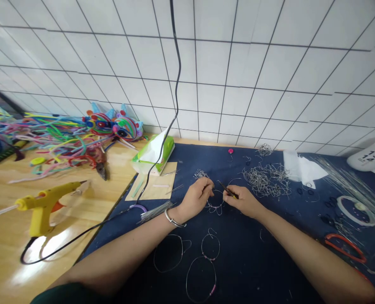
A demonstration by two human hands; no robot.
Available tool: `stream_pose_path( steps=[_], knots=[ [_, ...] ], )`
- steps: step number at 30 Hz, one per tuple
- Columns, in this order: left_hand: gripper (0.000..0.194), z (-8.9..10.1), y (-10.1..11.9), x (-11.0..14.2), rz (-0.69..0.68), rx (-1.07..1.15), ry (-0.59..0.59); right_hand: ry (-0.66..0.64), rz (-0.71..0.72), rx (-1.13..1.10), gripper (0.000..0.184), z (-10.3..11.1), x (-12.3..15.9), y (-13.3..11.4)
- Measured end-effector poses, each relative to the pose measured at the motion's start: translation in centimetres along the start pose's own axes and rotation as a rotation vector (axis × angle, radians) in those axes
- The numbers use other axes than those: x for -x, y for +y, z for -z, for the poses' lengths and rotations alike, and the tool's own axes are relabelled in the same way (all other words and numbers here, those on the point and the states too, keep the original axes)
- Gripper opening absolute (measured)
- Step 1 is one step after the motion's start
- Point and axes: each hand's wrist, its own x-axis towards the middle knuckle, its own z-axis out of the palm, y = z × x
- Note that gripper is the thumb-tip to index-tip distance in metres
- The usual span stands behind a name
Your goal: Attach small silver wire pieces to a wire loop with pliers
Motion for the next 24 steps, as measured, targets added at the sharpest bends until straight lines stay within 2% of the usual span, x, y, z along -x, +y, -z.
stream_pose_path(
  steps=[13,24],
  knots=[
    [0.016,-1.3,-0.7,0.3,0.083,0.123,0.023,-0.019,0.028,0.002,0.013,-0.7,-0.2,0.3],
    [0.020,-0.7,-1.1,-0.2,0.121,0.206,-0.012,0.001,0.010,0.038,0.017,-0.2,0.0,0.1]
  ],
)
